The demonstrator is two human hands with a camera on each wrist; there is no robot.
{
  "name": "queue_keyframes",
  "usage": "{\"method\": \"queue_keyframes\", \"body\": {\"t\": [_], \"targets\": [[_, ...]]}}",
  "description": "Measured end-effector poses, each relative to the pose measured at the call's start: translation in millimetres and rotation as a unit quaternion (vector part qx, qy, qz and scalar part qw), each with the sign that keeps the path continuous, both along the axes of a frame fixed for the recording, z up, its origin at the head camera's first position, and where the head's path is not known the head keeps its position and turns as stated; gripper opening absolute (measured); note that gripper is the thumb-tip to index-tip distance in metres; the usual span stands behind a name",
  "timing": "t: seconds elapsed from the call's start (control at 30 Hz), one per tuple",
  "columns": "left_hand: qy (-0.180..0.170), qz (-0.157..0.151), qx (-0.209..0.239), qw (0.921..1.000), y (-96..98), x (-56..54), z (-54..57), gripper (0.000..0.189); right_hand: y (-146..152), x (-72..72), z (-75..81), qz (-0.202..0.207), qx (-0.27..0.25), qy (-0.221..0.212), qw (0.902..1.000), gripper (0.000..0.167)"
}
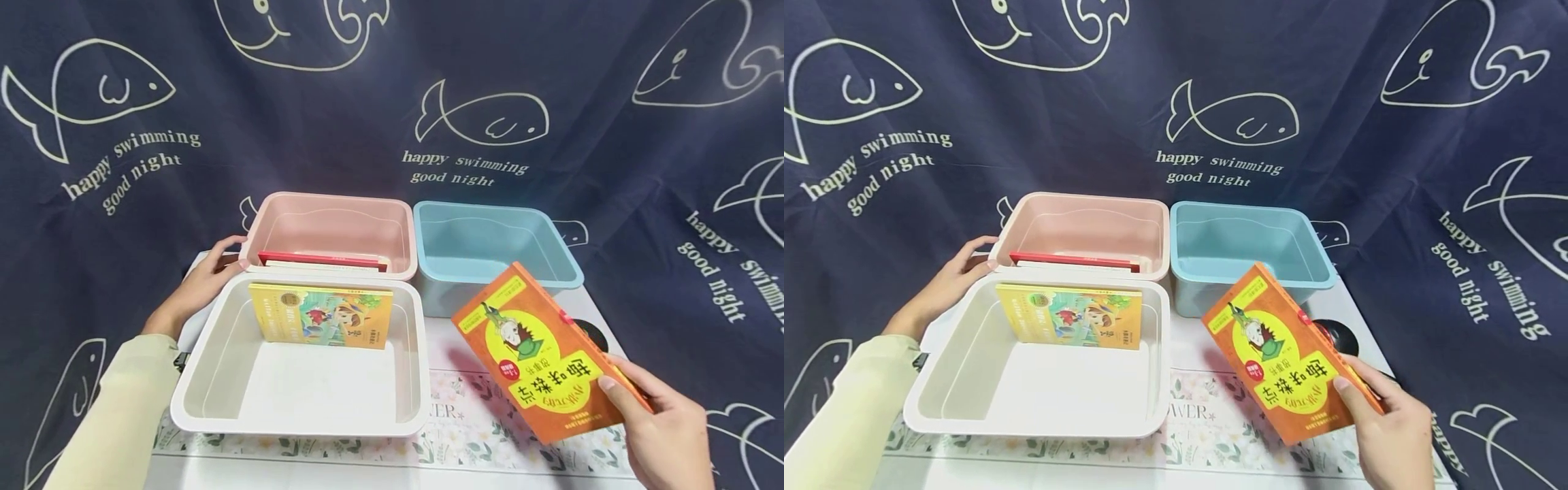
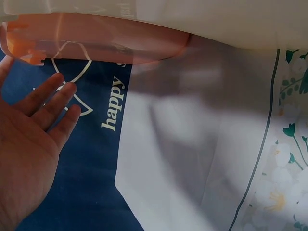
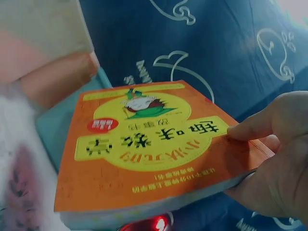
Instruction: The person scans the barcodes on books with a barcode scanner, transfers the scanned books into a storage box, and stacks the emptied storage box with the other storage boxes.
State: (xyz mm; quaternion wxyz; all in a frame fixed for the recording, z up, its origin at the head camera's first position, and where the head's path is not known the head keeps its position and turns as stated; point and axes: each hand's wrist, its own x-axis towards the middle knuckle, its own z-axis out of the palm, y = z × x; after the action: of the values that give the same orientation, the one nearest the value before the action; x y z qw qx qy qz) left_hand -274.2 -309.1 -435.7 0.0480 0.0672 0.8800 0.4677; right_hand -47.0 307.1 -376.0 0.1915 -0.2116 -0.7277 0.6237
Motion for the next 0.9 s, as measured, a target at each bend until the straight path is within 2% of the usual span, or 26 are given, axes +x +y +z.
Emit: {"method": "queue_keyframes", "body": {"t": [0.1, 0.2, 0.33, 0.43, 0.53, 0.73, 0.9], "targets": [[-0.003, -0.001, 0.003, 1.0, -0.8, 0.0, 1.1, 0.068, -0.1, 2.3, -10.7, -0.046, -0.003, -0.046, 0.9979, 0.042], [-0.003, -0.003, 0.002, 1.0, -1.1, -0.6, 1.7, 0.067, -1.6, 5.2, -19.6, -0.081, -0.008, -0.11, 0.9906, 0.048], [-0.001, -0.005, -0.002, 1.0, -1.9, -0.2, 1.5, 0.067, -3.3, 10.9, -33.6, -0.096, -0.018, -0.15, 0.9839, 0.052], [-0.002, -0.004, -0.006, 1.0, -2.4, -0.2, 0.7, 0.067, -5.7, 15.8, -43.2, -0.1, 0.019, -0.176, 0.9792, 0.052], [-0.008, -0.001, -0.01, 0.9999, -3.2, -1.2, -0.4, 0.067, -9.5, 18.2, -52.1, -0.101, 0.067, -0.21, 0.9703, 0.054], [-0.008, 0.001, -0.013, 0.9999, -3.8, -2.5, -2.0, 0.067, -16.5, 18.8, -63.5, -0.092, 0.099, -0.225, 0.9649, 0.054], [-0.01, 0.0, -0.009, 0.9999, -4.2, -1.5, -2.0, 0.067, -18.2, 16.6, -62.4, -0.091, 0.116, -0.229, 0.9621, 0.051]]}}
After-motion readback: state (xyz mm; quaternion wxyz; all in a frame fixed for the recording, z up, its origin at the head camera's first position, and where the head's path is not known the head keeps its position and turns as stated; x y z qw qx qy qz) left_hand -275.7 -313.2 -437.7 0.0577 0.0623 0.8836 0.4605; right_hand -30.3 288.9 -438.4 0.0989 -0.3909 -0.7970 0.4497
